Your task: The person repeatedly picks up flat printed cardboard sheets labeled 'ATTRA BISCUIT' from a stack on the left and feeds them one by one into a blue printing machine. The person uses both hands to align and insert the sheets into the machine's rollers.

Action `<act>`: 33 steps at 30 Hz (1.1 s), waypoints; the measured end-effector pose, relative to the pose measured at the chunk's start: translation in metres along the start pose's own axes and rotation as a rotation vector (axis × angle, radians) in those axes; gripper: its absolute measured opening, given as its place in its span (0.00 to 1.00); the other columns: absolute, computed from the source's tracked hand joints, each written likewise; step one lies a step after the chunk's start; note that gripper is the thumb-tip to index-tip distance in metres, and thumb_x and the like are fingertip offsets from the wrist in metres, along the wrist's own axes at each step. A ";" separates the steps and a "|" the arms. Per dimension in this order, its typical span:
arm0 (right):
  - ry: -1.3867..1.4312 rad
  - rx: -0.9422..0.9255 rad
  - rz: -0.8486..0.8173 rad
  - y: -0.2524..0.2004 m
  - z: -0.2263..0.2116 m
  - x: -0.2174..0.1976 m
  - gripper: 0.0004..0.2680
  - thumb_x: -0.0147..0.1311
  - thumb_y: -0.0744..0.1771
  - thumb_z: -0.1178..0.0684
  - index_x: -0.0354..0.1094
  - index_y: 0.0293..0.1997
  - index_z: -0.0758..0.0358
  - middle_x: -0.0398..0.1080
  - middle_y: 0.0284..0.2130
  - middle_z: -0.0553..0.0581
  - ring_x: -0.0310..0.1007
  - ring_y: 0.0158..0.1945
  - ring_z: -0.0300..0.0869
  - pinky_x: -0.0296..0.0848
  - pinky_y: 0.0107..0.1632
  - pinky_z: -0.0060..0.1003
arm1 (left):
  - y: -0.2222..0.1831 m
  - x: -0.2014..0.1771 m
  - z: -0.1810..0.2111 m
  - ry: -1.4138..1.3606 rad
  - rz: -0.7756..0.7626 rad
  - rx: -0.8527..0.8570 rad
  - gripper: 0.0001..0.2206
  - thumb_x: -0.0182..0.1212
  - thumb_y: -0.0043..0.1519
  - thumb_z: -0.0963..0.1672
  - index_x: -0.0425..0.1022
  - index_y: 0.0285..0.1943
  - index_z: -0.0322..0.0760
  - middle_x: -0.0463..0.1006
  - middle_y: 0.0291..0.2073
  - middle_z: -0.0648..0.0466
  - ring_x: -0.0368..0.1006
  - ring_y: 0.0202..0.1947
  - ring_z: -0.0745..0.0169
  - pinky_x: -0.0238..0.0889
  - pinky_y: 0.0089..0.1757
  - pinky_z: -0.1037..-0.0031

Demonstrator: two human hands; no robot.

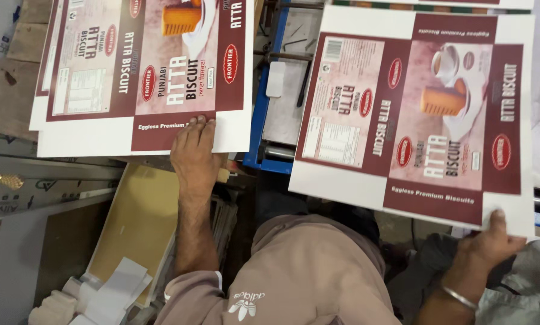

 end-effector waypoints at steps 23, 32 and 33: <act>0.068 0.544 -0.339 -0.010 0.073 0.141 0.15 0.46 0.75 0.54 0.58 0.67 0.76 0.70 0.56 0.72 0.78 0.55 0.57 0.81 0.56 0.46 | 0.015 -0.012 -0.036 -0.305 -0.122 -0.070 0.22 0.64 0.55 0.38 0.77 0.61 0.36 0.79 0.55 0.45 0.74 0.58 0.44 0.67 0.56 0.57; 0.369 0.605 -1.034 -0.140 -0.022 0.293 0.17 0.50 0.72 0.55 0.57 0.69 0.69 0.68 0.62 0.64 0.75 0.59 0.50 0.80 0.58 0.46 | 0.014 0.039 0.106 -0.183 -0.221 0.211 0.21 0.63 0.60 0.42 0.73 0.63 0.29 0.76 0.57 0.44 0.71 0.60 0.46 0.61 0.63 0.51; 0.441 0.621 -1.047 -0.153 -0.023 0.303 0.17 0.51 0.72 0.55 0.57 0.69 0.66 0.68 0.62 0.61 0.74 0.59 0.48 0.80 0.59 0.46 | 0.011 0.043 0.136 -0.179 -0.229 0.267 0.22 0.64 0.59 0.44 0.72 0.62 0.30 0.75 0.58 0.43 0.69 0.62 0.46 0.57 0.65 0.47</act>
Point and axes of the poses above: each hand's wrist, its own y-axis towards the middle knuckle, its own x-axis out of the palm, z = x × y, the point moved 6 cm from there along y, towards the middle knuckle
